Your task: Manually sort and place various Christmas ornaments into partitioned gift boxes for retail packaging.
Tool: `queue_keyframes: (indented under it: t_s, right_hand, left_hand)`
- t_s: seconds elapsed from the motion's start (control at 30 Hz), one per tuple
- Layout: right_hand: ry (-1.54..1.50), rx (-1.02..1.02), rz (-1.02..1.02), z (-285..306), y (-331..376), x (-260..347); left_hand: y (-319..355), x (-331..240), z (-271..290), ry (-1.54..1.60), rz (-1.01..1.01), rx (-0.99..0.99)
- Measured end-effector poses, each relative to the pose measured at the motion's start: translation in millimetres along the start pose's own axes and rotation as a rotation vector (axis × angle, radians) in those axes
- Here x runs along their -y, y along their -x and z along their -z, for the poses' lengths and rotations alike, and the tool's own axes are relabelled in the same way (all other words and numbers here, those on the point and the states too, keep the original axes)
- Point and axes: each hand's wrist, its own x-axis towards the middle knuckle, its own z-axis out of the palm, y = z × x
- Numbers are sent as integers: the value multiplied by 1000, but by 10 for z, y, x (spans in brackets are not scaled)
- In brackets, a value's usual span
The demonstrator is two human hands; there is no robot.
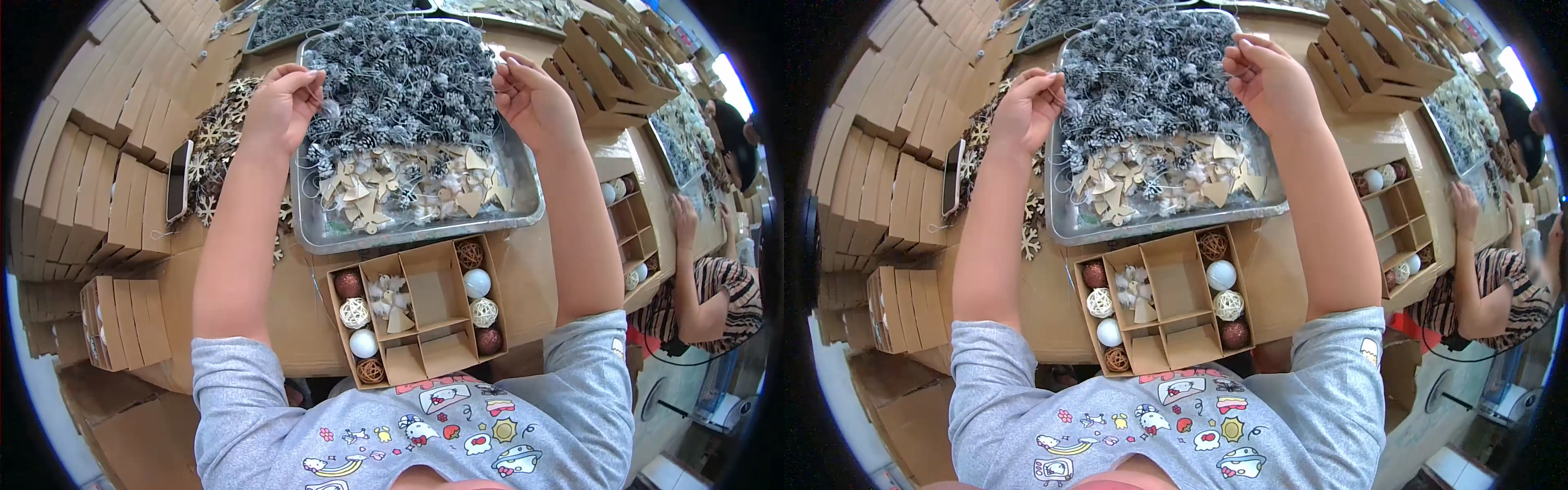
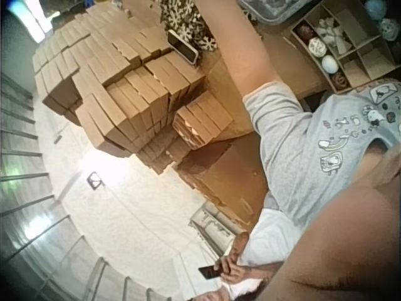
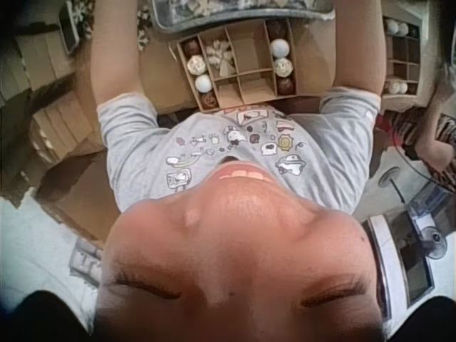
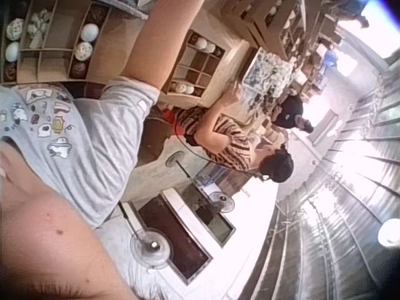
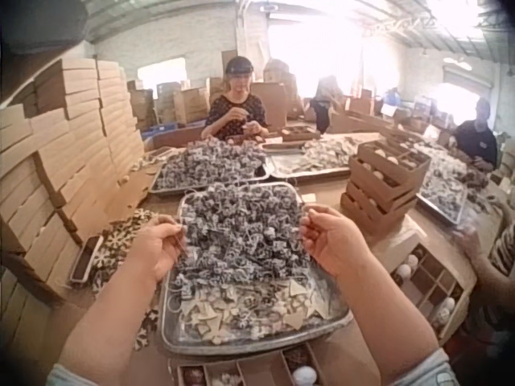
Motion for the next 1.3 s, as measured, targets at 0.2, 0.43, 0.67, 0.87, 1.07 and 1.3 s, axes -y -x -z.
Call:
queue_keyframes:
  t_s: [0.2,0.43,0.67,0.87,1.07,1.3]
  right_hand:
    - [162,98,-81,153,220,40]
    - [298,220,-46,296,428,103]
    - [125,184,-139,249,498,241]
    - [92,329,-44,310,478,230]
    - [6,420,-34,166,609,387]
    - [148,617,1,-294,862,583]
  left_hand:
    - [-190,209,-219,-453,-68,170]
    - [-435,247,-156,-1530,-804,317]
    - [-559,338,-153,-1781,-1038,362]
    - [-449,268,-281,-1336,-683,131]
    - [-300,-215,-511,-424,-245,212]
    - [476,-149,-705,-712,-15,257]
